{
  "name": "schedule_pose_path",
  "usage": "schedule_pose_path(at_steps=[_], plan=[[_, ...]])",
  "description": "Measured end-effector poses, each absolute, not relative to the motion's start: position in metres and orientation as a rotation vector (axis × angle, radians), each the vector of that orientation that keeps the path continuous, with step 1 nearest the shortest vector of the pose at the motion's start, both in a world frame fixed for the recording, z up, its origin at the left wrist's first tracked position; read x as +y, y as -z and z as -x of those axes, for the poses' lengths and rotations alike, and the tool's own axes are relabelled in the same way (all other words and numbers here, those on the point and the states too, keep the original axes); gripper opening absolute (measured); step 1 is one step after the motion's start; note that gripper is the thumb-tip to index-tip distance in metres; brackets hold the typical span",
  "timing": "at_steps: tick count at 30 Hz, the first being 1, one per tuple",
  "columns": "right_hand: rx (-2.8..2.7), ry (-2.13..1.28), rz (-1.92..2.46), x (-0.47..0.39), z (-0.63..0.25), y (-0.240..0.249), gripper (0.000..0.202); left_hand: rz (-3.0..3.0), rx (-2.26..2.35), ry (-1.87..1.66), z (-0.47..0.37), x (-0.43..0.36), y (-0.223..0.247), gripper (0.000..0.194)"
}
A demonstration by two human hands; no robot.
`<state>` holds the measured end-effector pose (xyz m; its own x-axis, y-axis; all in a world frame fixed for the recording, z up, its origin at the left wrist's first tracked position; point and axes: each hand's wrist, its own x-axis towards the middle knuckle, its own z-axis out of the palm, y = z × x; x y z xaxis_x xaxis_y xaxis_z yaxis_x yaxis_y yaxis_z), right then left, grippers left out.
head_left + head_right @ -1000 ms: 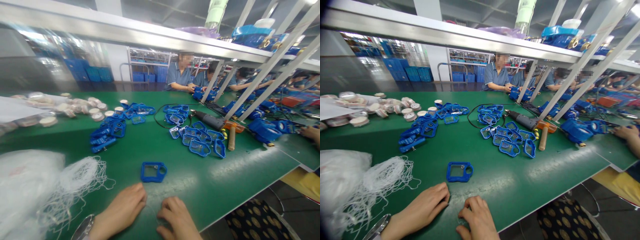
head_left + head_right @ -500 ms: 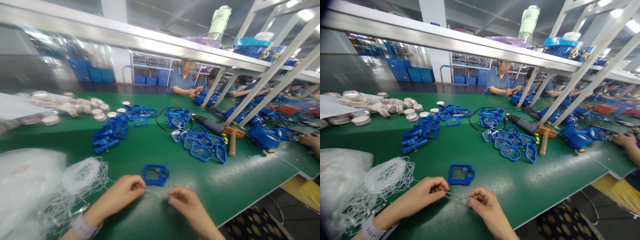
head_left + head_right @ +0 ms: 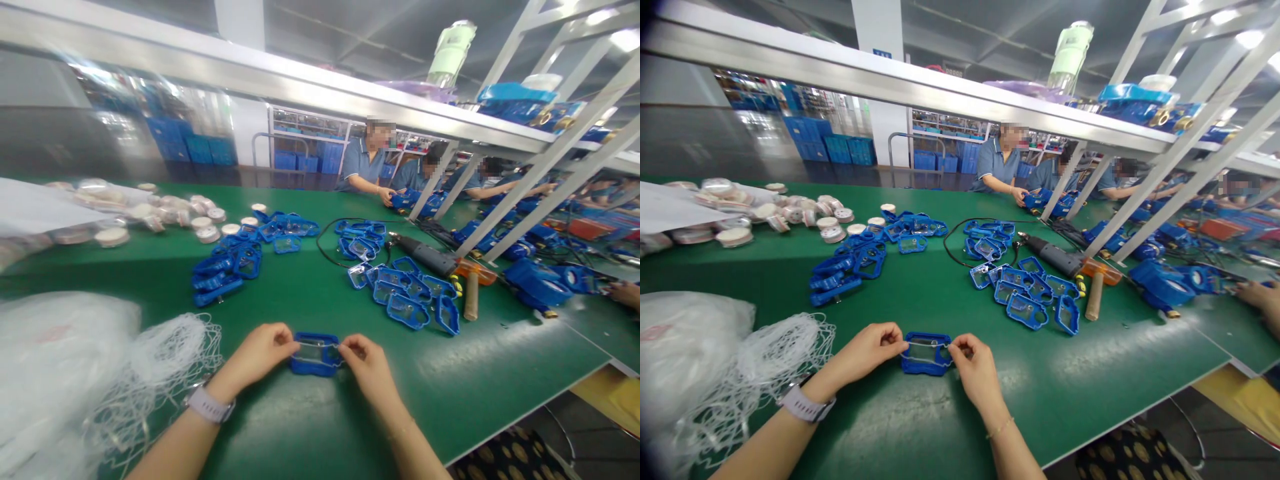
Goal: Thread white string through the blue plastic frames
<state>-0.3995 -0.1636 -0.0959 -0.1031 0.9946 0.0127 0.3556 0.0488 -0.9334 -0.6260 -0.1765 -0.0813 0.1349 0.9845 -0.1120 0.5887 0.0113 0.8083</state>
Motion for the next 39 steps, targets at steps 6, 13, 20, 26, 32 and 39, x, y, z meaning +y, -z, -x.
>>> schedule_pose_path(at_steps=[6,13,20,26,32,39], plan=[[-1.505,-1.018,1.41,-0.155,0.405,0.111,0.02,-1.656,1.569,-0.752,0.622,-0.165,0.095,0.024],[-1.421,-1.058,1.406,-0.152,0.407,0.126,0.028,-1.593,1.525,-0.822,0.621,-0.16,0.108,0.027],[-1.373,-1.047,1.394,-0.153,0.409,0.128,0.028,-1.527,1.461,-0.865,0.621,-0.159,0.113,0.029],[-1.362,-1.058,1.376,-0.153,0.409,0.13,0.024,-1.502,1.425,-0.877,0.62,-0.16,0.109,0.027],[-1.362,-1.144,1.367,-0.153,0.408,0.13,0.023,-1.439,1.416,-0.862,0.619,-0.16,0.112,0.025],[-1.283,-1.376,1.402,-0.151,0.412,0.13,0.029,-1.265,1.382,-0.889,0.616,-0.157,0.122,0.024]])
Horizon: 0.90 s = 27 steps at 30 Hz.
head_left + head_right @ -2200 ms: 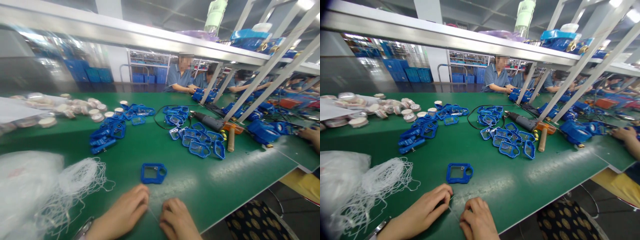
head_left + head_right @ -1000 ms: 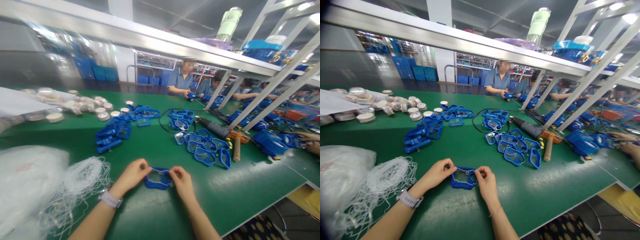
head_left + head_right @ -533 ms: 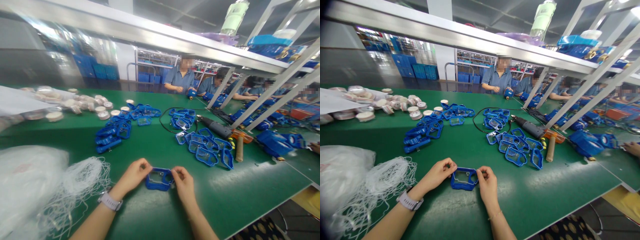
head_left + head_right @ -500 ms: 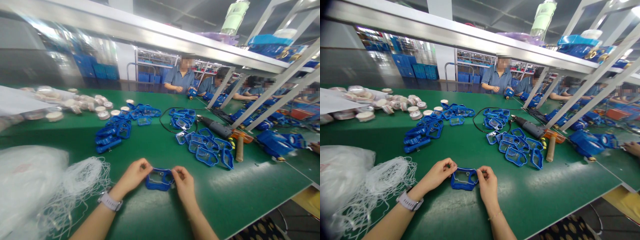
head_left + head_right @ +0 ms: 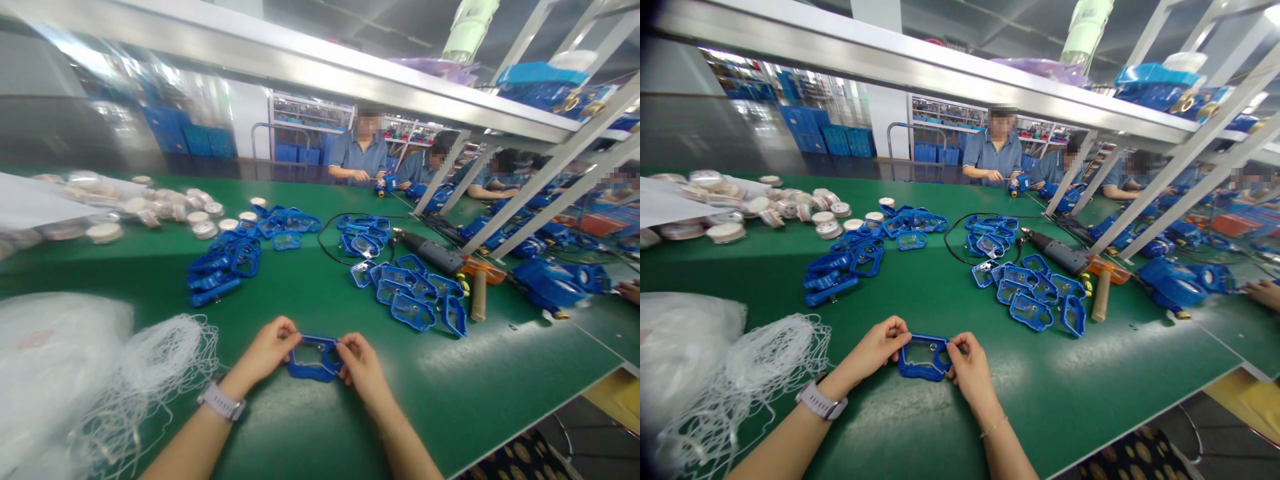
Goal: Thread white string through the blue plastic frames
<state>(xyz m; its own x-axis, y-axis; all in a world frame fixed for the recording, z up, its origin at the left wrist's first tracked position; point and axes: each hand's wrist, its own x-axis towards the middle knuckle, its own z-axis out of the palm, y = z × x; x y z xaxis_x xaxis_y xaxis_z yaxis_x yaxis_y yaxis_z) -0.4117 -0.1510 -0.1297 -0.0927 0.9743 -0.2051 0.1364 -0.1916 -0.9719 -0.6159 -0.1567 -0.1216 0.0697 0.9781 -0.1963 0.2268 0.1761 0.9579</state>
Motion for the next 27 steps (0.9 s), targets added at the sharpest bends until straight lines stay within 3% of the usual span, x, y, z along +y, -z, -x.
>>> schedule_pose_path(at_steps=[6,27], plan=[[-1.233,-1.562,1.412,-0.15,0.411,0.127,0.044,-1.144,1.304,-0.905,0.613,-0.158,0.119,0.031],[-0.78,-1.928,1.058,-0.17,0.389,0.12,0.045,-0.75,0.978,-0.956,0.617,-0.171,0.11,0.044]])
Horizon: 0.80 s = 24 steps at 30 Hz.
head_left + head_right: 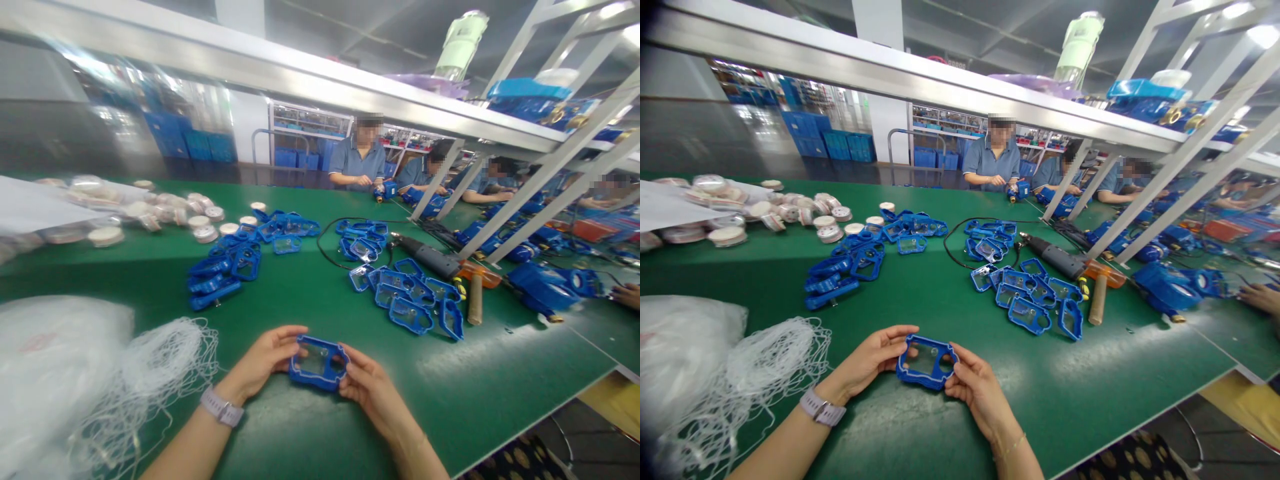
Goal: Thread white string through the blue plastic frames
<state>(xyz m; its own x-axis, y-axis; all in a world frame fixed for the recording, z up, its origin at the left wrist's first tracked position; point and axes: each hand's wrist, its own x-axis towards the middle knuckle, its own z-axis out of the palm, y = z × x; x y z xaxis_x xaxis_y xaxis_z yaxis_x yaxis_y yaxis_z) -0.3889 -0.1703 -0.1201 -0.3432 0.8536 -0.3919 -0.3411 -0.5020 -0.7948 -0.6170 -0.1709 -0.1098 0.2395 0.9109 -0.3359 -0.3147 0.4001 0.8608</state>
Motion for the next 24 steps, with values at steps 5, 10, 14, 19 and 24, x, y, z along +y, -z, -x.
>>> schedule_pose_path(at_steps=[5,10,14,19,24], plan=[[-0.839,-1.945,1.012,-0.174,0.38,0.118,0.047,-0.675,0.907,-0.999,0.614,-0.175,0.11,0.043],[-0.857,-1.896,1.043,-0.175,0.38,0.113,0.04,-0.617,0.941,-1.049,0.608,-0.176,0.11,0.042],[-0.875,-1.848,1.164,-0.175,0.382,0.113,0.04,-0.627,0.976,-1.08,0.605,-0.176,0.109,0.042],[-0.94,-1.798,1.225,-0.176,0.383,0.111,0.039,-0.644,0.998,-1.124,0.601,-0.179,0.108,0.042],[-0.924,-1.794,1.235,-0.175,0.382,0.109,0.04,-0.663,1.004,-1.128,0.599,-0.179,0.109,0.042]])
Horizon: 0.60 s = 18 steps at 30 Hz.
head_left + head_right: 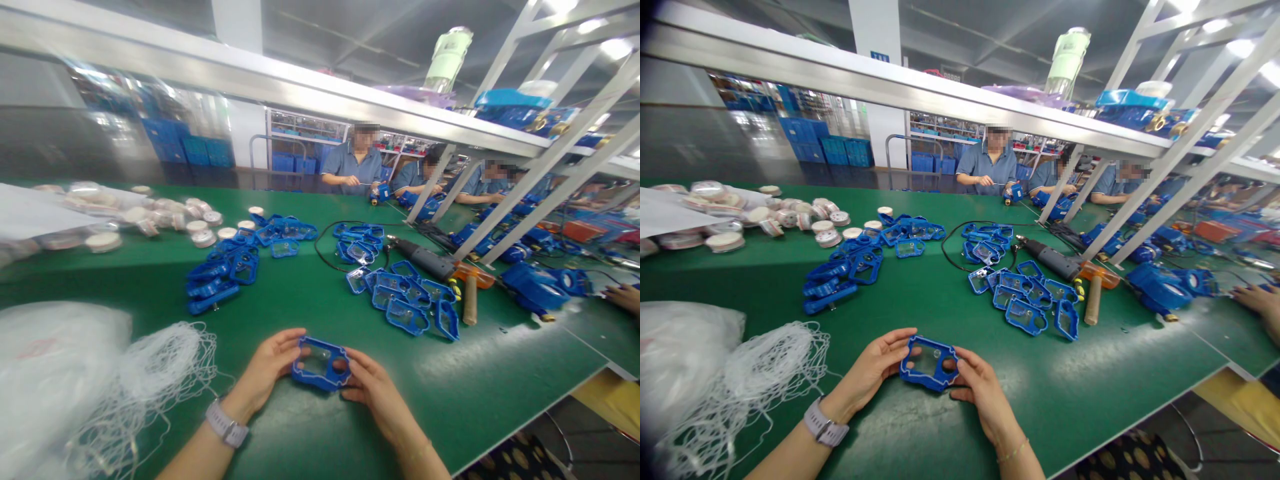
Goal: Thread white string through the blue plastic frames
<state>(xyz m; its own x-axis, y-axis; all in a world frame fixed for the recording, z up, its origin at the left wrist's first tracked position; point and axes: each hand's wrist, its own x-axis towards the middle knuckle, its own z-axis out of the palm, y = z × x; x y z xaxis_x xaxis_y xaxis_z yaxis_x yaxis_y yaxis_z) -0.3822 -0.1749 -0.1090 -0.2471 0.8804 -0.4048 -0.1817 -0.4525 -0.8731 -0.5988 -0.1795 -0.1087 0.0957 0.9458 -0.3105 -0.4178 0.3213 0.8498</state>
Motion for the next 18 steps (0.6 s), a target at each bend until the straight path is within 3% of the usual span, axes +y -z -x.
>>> schedule_pose_path(at_steps=[18], plan=[[-0.762,-1.764,1.176,-0.1762,0.3814,0.1116,0.046,-0.898,0.908,-0.85,0.6074,-0.1833,0.1092,0.063]])
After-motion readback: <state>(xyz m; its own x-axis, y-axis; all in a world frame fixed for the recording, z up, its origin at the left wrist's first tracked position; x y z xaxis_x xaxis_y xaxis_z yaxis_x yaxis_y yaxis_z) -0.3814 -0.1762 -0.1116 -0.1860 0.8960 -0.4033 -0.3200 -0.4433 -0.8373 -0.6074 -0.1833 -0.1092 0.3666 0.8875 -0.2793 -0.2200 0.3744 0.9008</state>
